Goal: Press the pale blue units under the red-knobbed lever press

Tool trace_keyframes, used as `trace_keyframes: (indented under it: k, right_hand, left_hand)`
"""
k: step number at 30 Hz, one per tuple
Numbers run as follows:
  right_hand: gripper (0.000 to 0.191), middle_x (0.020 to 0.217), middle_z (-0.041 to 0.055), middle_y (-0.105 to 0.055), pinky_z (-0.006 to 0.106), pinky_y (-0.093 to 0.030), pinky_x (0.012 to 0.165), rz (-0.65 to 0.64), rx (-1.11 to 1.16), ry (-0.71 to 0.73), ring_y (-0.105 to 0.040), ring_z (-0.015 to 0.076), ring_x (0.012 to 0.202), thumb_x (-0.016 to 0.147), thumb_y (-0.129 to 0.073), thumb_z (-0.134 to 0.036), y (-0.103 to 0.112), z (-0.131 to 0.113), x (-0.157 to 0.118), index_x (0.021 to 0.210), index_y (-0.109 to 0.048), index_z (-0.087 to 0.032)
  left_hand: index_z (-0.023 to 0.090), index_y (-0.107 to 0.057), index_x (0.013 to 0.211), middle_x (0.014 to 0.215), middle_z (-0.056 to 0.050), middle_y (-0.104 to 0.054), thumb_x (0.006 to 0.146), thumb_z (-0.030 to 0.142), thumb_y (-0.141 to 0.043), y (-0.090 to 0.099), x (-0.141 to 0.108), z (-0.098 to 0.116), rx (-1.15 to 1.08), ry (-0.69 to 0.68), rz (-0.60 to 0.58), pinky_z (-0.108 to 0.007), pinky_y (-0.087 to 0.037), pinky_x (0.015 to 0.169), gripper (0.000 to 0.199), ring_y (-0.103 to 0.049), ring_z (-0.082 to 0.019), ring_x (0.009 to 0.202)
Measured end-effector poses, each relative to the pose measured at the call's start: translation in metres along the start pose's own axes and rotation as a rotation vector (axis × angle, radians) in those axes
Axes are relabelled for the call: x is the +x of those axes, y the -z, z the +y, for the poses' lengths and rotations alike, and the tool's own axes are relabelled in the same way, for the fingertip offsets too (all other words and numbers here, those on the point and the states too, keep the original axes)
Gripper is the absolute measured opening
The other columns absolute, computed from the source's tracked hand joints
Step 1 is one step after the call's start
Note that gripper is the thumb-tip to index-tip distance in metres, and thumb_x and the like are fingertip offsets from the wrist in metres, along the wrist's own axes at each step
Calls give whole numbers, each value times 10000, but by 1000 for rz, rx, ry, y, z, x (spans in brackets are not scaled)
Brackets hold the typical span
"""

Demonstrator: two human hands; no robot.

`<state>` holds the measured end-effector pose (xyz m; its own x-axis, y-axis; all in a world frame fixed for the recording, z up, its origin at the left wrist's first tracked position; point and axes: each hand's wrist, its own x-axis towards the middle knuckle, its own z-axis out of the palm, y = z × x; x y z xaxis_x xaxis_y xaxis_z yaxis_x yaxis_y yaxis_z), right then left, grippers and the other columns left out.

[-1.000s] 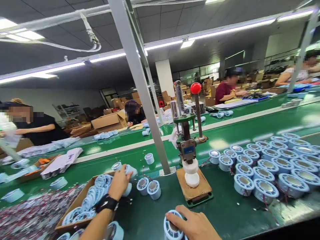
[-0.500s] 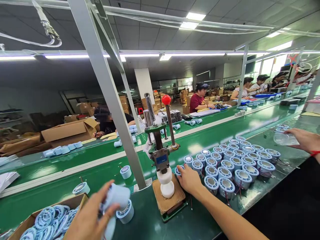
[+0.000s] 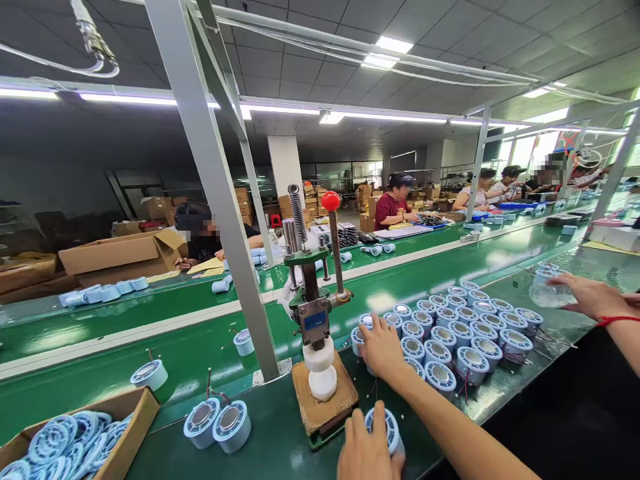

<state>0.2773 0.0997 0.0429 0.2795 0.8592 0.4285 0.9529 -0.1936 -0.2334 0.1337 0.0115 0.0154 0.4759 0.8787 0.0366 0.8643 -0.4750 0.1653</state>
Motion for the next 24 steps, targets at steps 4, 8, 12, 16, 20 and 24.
trace_keyframes:
  k: [4,8,12,16,20,24]
  right_hand:
    - [361,1348,132,-474,432,-394,1041,183,91,-55,-449,279,1254,934,-486,-255,32,39,-31,1275,-587,-195]
    - [330,1250,112,-533,413,-457,1015,321,191,-98,-509,243,1194,983,-375,-316,38,70,-88,1175,-610,-187]
    - [273,1224,99,-561,403,-528,943,329,321,-45,-568,250,1155,968,-406,-283,0,73,-146,1142,-609,-226]
    - [467,1352,154,-496,440,-497,1023,245,305,38,-531,301,1256,900,-454,-175,-44,53,-178,1366,-477,-199]
    - [568,1419,141,-472,557,-442,1052,192,110,160,-465,355,1328,846,-554,-126,-60,28,-177,1384,-507,-303]
    - [548,1382,101,-534,648,-411,1000,263,22,234,-531,359,1262,932,-456,-187,-61,34,-175,1403,-461,-467]
  left_hand:
    - [232,-483,1420,1343,-191,-536,851,45,-540,4,27,35,-89,108,34,-455,-529,943,601,-517,-347,1253]
    - [134,-494,1401,1349,-236,-520,880,-25,-366,16,43,54,-144,190,98,-513,-512,943,559,-515,-367,1246]
    - [68,-453,1417,1422,-252,-457,901,-8,-280,21,51,63,-231,205,117,-590,-485,944,549,-462,-414,1284]
    - [91,-371,1467,1510,-186,-391,907,22,-343,17,53,50,-413,175,89,-449,-430,1096,565,-397,-299,1385]
    - [69,-261,1504,1553,-171,-339,935,74,-264,0,46,23,-601,238,85,-276,-377,1140,570,-381,-179,1415]
    - [62,-395,1443,1468,-158,-476,890,119,-366,-32,9,8,-706,237,106,-218,-422,1088,557,-483,-161,1344]
